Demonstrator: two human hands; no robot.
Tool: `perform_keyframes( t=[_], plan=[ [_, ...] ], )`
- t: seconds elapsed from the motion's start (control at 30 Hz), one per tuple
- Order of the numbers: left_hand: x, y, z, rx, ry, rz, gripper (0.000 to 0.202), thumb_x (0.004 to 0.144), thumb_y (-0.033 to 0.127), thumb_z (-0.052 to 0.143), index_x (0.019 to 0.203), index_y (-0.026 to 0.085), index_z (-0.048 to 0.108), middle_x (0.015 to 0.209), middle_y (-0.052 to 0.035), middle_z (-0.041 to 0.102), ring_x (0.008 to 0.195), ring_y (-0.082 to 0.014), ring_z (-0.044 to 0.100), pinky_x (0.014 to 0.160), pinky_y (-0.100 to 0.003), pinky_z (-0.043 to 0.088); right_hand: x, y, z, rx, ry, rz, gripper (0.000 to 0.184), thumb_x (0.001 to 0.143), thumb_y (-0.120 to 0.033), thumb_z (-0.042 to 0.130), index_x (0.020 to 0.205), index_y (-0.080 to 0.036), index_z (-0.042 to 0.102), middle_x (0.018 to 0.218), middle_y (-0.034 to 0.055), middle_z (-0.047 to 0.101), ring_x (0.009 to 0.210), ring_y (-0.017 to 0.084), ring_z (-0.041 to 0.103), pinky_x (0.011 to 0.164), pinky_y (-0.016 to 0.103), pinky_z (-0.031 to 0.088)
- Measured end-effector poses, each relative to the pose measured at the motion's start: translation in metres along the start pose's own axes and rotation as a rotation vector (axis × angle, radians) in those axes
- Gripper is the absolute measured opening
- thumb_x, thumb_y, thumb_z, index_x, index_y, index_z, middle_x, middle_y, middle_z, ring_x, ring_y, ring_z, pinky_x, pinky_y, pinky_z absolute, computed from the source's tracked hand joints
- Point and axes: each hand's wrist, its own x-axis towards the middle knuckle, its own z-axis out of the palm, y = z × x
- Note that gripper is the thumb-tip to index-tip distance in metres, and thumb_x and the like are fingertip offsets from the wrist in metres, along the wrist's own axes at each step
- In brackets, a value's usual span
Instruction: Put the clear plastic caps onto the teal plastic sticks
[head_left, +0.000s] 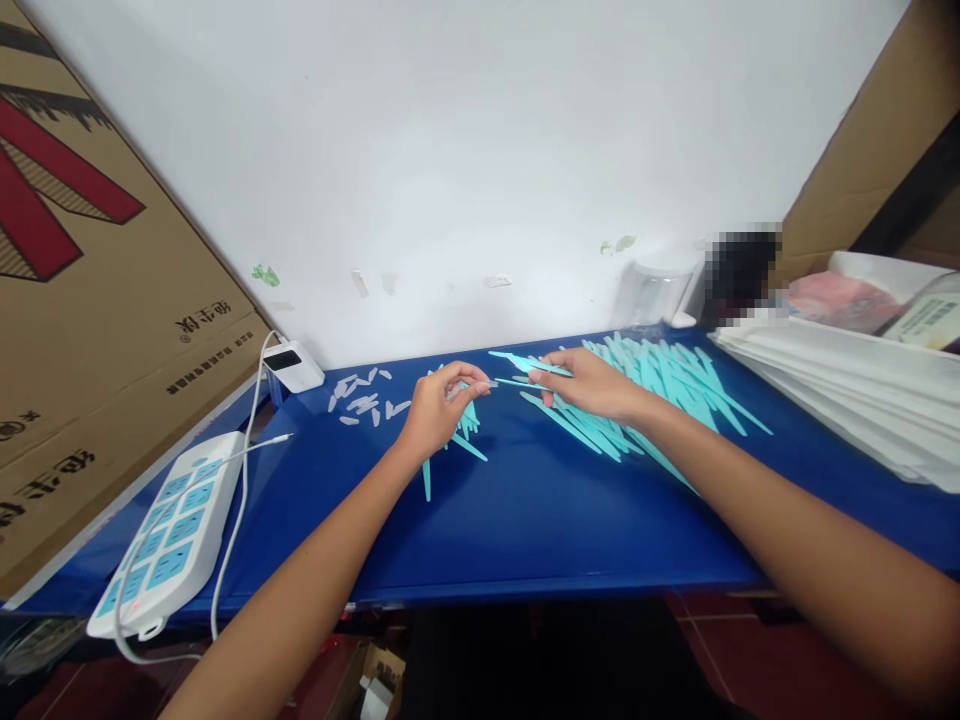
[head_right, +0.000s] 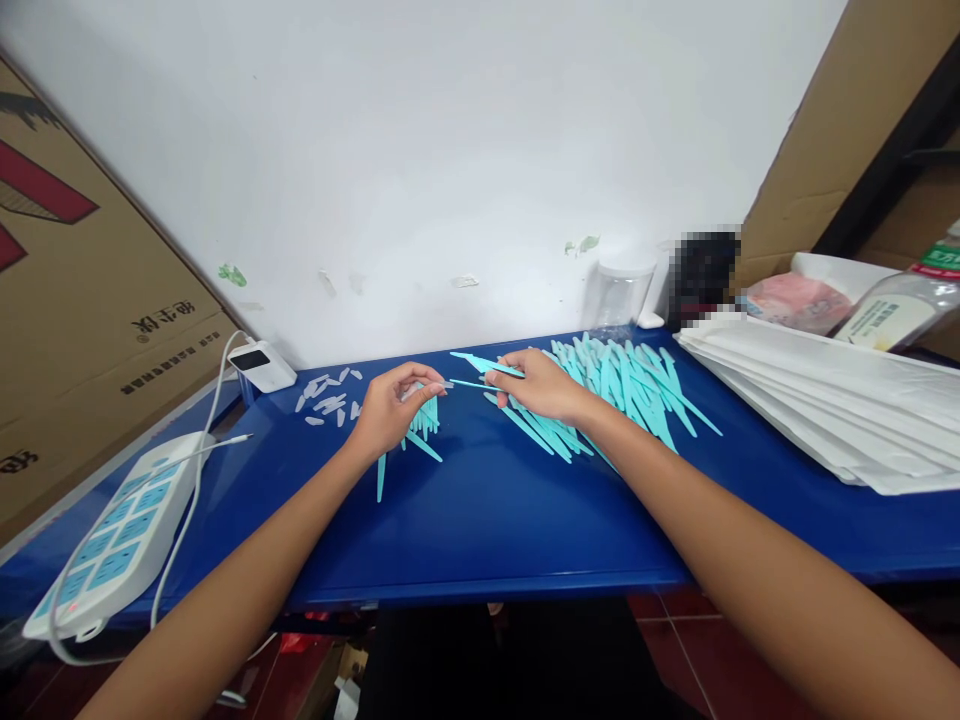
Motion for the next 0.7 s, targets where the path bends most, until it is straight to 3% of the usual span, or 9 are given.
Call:
perform_keyframes(
  t=[0.23, 0.43, 0.7],
  plan=[
    [0.0002, -0.0056, -0.0004, 0.198, -0.008, 0.089, 0.019, 0.093, 0.038, 0.072, 0.096, 0.019, 0.075, 0.093, -0.0050, 0.077, 0.087, -0.0186, 0.067, 0.074, -0.027, 0.045, -0.0007, -0.0009, -0.0034, 0.025, -0.046, 0.018, 0.056, 0.093, -0.066, 0.060, 0.064, -0.018, 0.065, 0.069, 0.0023, 0.059, 0.071, 0.017, 0.052, 0.079, 0.030, 0.040],
    [0.0007, -0.0102, -0.0019, 0.222, 0.000, 0.091, 0.022, 0.094, 0.039, 0.070, 0.098, 0.019, 0.075, 0.096, -0.0061, 0.077, 0.090, -0.0197, 0.069, 0.079, -0.029, 0.048, -0.0006, -0.0007, -0.0038, 0.006, -0.050, 0.017, 0.054, 0.091, -0.064, 0.063, 0.061, -0.019, 0.065, 0.069, 0.0023, 0.060, 0.069, 0.017, 0.051, 0.078, 0.031, 0.039],
    [-0.0036, -0.0053, 0.0059, 0.170, -0.046, 0.092, 0.022, 0.093, 0.039, 0.072, 0.096, 0.018, 0.075, 0.095, -0.0062, 0.077, 0.088, -0.0191, 0.068, 0.079, -0.029, 0.048, -0.0037, -0.0057, 0.0001, 0.018, -0.094, -0.016, 0.050, 0.093, -0.060, 0.061, 0.065, -0.019, 0.064, 0.066, 0.0006, 0.059, 0.058, 0.013, 0.042, 0.064, 0.031, 0.034]
  ],
)
